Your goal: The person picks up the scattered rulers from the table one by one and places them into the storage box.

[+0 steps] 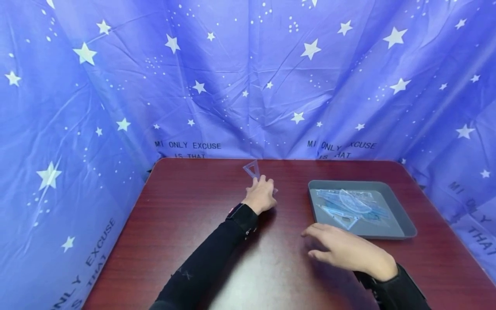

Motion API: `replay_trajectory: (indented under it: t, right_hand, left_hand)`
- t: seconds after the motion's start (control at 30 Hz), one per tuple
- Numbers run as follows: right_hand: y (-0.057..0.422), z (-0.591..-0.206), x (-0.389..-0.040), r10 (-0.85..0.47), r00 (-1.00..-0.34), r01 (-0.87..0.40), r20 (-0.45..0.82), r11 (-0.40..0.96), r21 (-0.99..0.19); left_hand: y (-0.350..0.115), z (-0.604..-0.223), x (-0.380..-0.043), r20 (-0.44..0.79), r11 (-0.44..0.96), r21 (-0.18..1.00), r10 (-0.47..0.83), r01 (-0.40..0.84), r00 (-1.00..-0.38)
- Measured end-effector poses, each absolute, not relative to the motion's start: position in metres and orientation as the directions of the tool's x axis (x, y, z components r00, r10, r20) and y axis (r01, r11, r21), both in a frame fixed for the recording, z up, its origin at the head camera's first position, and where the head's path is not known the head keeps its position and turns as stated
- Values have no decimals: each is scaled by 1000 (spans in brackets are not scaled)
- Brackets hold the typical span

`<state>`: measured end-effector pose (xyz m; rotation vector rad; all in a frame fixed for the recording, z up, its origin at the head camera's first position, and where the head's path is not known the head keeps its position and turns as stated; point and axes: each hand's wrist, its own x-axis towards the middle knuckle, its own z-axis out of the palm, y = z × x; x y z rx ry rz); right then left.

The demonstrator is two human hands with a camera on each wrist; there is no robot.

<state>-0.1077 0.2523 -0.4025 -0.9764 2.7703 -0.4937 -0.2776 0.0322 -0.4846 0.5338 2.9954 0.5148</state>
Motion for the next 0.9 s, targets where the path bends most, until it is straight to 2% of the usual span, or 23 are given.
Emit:
replay_trajectory:
  t: [0.13, 0.2, 0.33, 0.53, 0.7, 0.9]
  right_hand:
    - [252, -408, -114, -617, -787, -571, -4, 731, -374]
    - [250, -409, -117, -593, -805, -550, 10, 740, -389]
    - [246, -411, -122, -522, -853, -462, -7, 760, -457]
    - [237, -420, -128, -456, -886, -426, 87, 725, -541]
    - [224, -432, -134, -411, -899, -397, 149, 625, -672]
    - [209, -440, -137, -339, -939, -216, 63, 435, -874]
  left_hand:
    - [25, -470, -262, 52, 870, 352, 352, 347, -935]
    - [22, -450, -245, 62, 863, 354, 362, 359, -930]
    - [20, -441, -226, 161, 853, 317, 382, 414, -910]
    - [19, -430, -199, 323, 853, 255, 368, 455, -872]
    - [19, -423, -178, 392, 846, 246, 359, 472, -847]
    - [18, -423, -160, 461, 834, 259, 336, 487, -821]
